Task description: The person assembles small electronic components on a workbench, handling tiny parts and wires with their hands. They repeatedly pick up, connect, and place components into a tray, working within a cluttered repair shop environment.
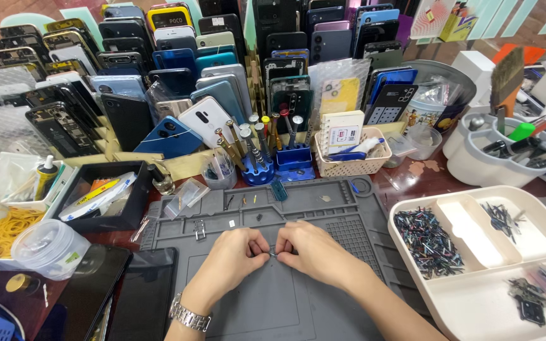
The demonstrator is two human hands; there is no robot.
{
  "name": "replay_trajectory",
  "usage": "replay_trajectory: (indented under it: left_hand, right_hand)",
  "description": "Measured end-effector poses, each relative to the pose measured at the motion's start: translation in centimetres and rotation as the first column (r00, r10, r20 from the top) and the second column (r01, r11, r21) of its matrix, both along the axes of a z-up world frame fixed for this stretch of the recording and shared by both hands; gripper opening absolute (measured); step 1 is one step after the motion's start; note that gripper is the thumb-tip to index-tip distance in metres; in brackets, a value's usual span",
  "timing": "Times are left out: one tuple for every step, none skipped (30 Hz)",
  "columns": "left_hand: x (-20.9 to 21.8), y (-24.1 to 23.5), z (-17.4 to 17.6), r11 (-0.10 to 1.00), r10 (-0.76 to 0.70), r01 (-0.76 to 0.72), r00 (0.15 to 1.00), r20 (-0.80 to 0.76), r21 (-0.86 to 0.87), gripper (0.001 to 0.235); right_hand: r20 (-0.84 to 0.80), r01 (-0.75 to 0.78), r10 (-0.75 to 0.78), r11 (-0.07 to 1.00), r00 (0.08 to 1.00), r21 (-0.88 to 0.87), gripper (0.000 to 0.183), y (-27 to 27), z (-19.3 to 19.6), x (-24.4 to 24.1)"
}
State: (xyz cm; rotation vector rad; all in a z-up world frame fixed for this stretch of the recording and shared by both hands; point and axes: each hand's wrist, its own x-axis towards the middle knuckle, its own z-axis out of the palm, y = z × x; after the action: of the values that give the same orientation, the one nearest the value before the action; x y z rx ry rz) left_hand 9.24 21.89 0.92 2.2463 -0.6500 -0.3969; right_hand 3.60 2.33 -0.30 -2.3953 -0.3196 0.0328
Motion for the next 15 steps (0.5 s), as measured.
replay_trajectory:
  left_hand:
    - [0.1, 0.0, 0.0, 1.0, 0.003, -0.003, 1.0, -0.013, -0.003, 0.016]
    - [0.1, 0.0, -0.1, 1.0, 0.007, -0.007, 1.0, -0.026, -0.006, 0.016]
    - [0.2, 0.0, -0.1, 1.0, 0.01, -0.01, 0.999, -0.039, -0.009, 0.015]
    - [0.2, 0.0, -0.2, 1.0, 0.004, -0.005, 0.999, -0.036, -0.015, 0.015]
    - [0.3, 0.0, -0.2, 1.0, -0.001, 0.0, 0.999, -0.032, -0.021, 0.015]
    - [0.3, 0.1, -0.2, 1.0, -0.006, 0.005, 1.0, -0.028, -0.027, 0.015]
    - [0.3, 0.1, -0.2, 0.999, -0.009, 0.008, 0.999, -0.031, -0.033, 0.015]
    - [0.3, 0.2, -0.2, 0.999, -0.013, 0.011, 0.999, -0.034, -0.039, 0.015]
    - [0.3, 0.2, -0.3, 0.999, -0.015, 0.013, 0.999, -0.038, -0.045, 0.015]
    - [0.3, 0.2, -0.3, 0.999, -0.019, 0.018, 0.999, -0.026, -0.051, 0.016]
    - [0.3, 0.2, -0.3, 0.998, -0.024, 0.023, 1.0, -0.014, -0.056, 0.016]
    - [0.3, 0.2, -0.3, 0.998, -0.028, 0.028, 1.0, -0.003, -0.061, 0.016]
    - [0.3, 0.1, -0.3, 0.999, -0.027, 0.026, 1.0, -0.017, -0.046, 0.016]
    - [0.3, 0.0, -0.3, 0.999, -0.025, 0.024, 0.999, -0.03, -0.03, 0.016]
    - [0.3, -0.1, -0.3, 1.0, -0.025, 0.024, 0.999, -0.044, -0.014, 0.016]
  right_hand:
    - [-0.02, -0.006, 0.006, 1.0, 1.0, -0.006, 0.013, 0.0, 0.0, 0.2]
    - [-0.04, -0.012, 0.012, 1.0, 0.999, -0.012, 0.013, 0.0, 0.0, 0.3]
    - [-0.059, -0.019, 0.018, 1.0, 0.998, -0.018, 0.013, 0.0, 0.0, 0.5]
    - [-0.045, -0.016, 0.015, 1.0, 0.999, -0.027, 0.014, 0.1, 0.0, 0.5]
    - [-0.03, -0.015, 0.014, 0.999, 0.999, -0.037, 0.015, 0.2, 0.0, 0.4]
    - [-0.015, -0.013, 0.012, 0.999, 1.0, -0.047, 0.015, 0.3, 0.0, 0.4]
    - [-0.025, 0.017, -0.017, 1.0, 1.0, -0.016, 0.014, 0.3, 0.1, 0.4]
    - [-0.035, 0.047, -0.046, 0.999, 0.998, 0.015, 0.013, 0.3, 0.2, 0.3]
    - [-0.047, 0.076, -0.074, 0.996, 0.996, 0.045, 0.012, 0.2, 0.4, 0.3]
    - [-0.085, 0.116, -0.108, 0.99, 0.99, 0.084, 0.012, 0.1, 0.5, 0.4]
    - [-0.125, 0.157, -0.142, 0.98, 0.982, 0.121, 0.012, 0.0, 0.7, 0.5]
    - [-0.166, 0.199, -0.173, 0.967, 0.971, 0.156, 0.013, -0.1, 0.8, 0.6]
    - [-0.171, 0.215, -0.185, 0.96, 0.968, 0.18, 0.013, -0.2, 0.9, 0.7]
    - [-0.178, 0.231, -0.196, 0.951, 0.964, 0.204, 0.013, -0.2, 1.0, 0.8]
    - [-0.184, 0.248, -0.209, 0.941, 0.96, 0.228, 0.013, -0.3, 1.1, 0.8]
